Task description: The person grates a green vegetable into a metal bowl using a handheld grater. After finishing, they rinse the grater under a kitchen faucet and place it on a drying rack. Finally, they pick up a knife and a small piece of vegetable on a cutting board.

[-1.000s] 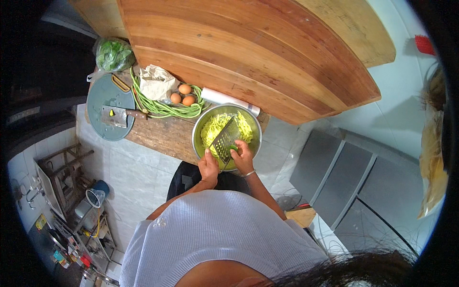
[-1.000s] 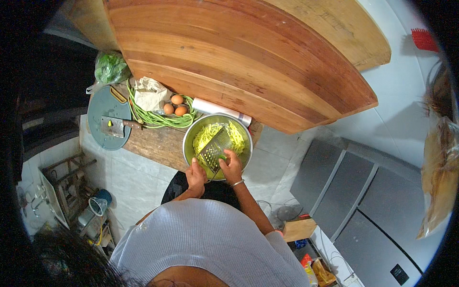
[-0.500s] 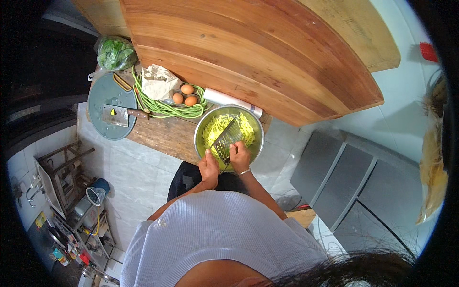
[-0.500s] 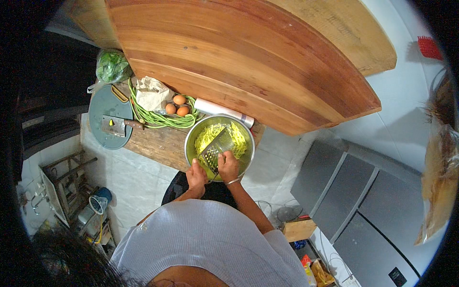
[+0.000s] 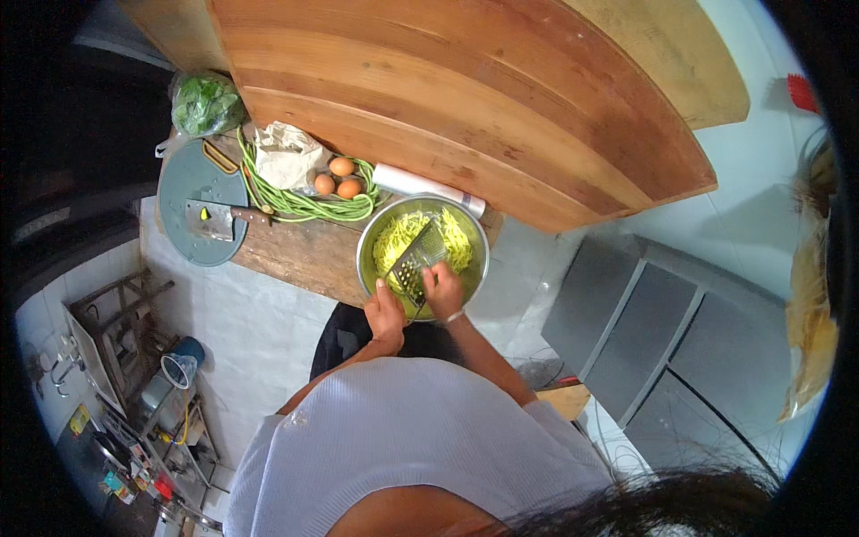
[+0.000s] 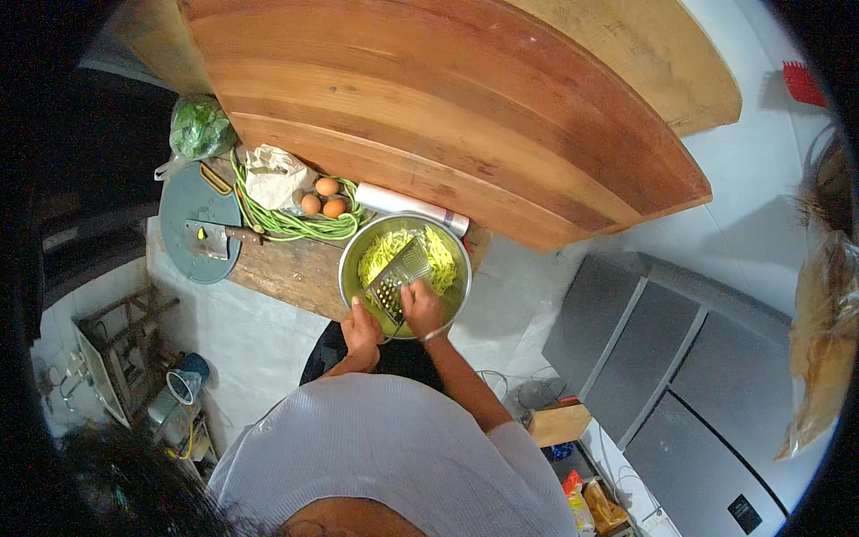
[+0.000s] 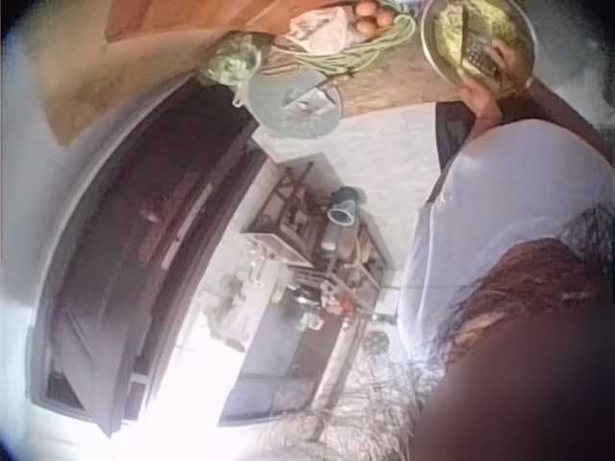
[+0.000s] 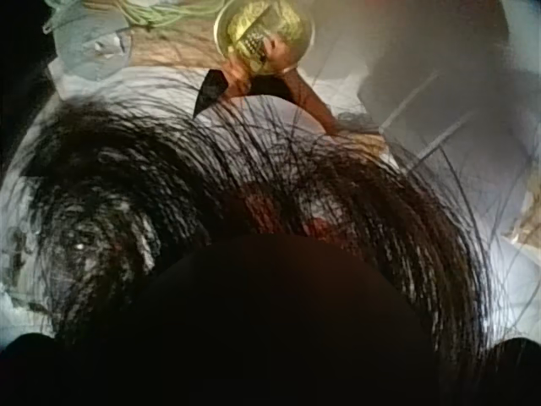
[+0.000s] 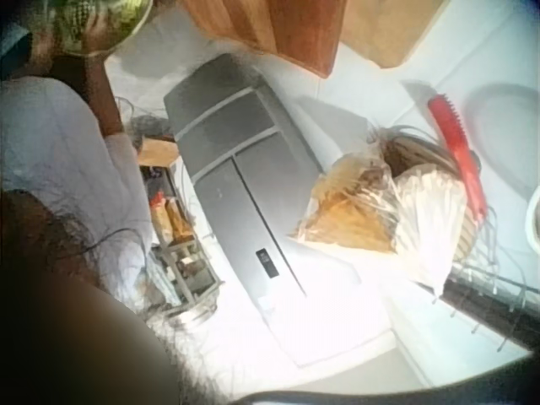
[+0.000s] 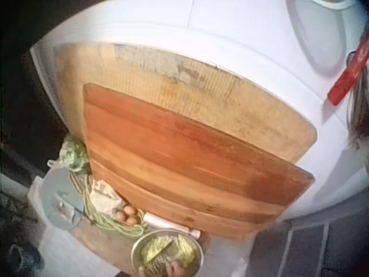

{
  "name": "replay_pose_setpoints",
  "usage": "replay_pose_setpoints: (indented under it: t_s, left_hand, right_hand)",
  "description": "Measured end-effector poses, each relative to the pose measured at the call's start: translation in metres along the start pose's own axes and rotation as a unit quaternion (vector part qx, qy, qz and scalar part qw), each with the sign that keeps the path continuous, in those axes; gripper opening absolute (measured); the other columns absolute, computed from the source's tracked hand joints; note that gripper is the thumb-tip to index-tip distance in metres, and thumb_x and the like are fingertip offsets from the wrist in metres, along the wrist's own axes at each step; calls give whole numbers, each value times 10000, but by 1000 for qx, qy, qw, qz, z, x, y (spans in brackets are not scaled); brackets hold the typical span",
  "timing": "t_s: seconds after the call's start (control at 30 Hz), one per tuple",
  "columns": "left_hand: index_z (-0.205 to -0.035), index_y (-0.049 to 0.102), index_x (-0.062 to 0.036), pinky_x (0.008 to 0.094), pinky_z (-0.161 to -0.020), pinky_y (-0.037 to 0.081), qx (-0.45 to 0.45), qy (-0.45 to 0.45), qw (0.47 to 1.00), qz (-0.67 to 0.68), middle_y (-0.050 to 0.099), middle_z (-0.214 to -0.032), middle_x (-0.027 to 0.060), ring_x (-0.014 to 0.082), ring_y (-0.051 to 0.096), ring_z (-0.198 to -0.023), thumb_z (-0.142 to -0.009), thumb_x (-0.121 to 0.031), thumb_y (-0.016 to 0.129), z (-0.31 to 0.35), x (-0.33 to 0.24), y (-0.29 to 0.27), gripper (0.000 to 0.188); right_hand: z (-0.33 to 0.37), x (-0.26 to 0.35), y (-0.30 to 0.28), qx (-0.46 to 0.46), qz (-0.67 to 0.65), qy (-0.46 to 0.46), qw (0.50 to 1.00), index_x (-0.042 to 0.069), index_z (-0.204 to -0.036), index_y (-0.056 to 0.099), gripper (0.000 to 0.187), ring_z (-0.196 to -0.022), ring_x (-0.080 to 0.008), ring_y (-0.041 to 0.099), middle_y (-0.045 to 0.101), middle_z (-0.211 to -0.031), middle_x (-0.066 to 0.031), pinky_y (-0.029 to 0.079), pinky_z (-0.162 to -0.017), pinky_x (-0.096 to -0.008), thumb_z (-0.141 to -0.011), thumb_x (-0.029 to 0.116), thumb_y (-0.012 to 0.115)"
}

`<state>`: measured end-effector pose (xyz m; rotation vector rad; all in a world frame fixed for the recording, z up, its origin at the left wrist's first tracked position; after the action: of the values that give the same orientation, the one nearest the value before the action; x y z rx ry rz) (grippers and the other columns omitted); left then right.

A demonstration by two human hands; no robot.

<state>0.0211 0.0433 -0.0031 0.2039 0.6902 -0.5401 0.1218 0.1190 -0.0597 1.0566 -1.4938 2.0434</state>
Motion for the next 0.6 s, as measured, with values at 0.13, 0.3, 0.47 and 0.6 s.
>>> replay_pose_setpoints:
  t_s: [0.13, 0.3, 0.47, 0.6]
  left_hand:
    - [-578, 336, -131, 267, -307, 229, 0, -30, 999, 30, 335, -438, -17, 95, 290, -328, -931, -438, 379, 3, -12, 6, 470]
    - [-571, 353, -123, 262, -314, 239, -20, -38, 999, -2, 335, -441, -21, 91, 303, -340, -931, -428, 384, -5, -1, -1, 473]
    - [-550, 394, -92, 270, -328, 276, -28, -24, 999, -5, 374, -444, -8, 96, 336, -354, -939, -400, 381, 1, -7, 3, 496]
    - [-597, 342, -130, 251, -312, 221, -31, -6, 999, -7, 333, -454, -22, 91, 293, -337, -932, -434, 373, -7, 0, 0, 454]
  right_hand:
    - [-29, -22, -1, -64, 29, -23, 997, 48, -715, 483, 231, -546, -341, 519, 500, -581, -154, 408, -519, -421, -809, 220, 605]
    - [10, 12, -7, 32, -46, -19, 998, 47, -699, 488, 225, -565, -349, 517, 495, -603, -151, 405, -525, -423, -809, 208, 599]
    - [-21, -18, 1, -14, 21, -23, 999, 47, -715, 477, 224, -573, -371, 511, 499, -615, -166, 394, -514, -437, -819, 215, 583]
    - [-16, -20, 0, 2, -11, 0, 1000, 43, -690, 470, 242, -541, -354, 499, 490, -594, -159, 380, -491, -430, -822, 211, 583]
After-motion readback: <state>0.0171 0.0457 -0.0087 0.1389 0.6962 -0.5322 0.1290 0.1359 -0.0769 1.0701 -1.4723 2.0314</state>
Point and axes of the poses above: each hand's wrist, its own z-axis away from the middle knuckle, its own y-axis out of the palm, x = y × z, the point moved 1 cm from there along -z, towards the middle knuckle
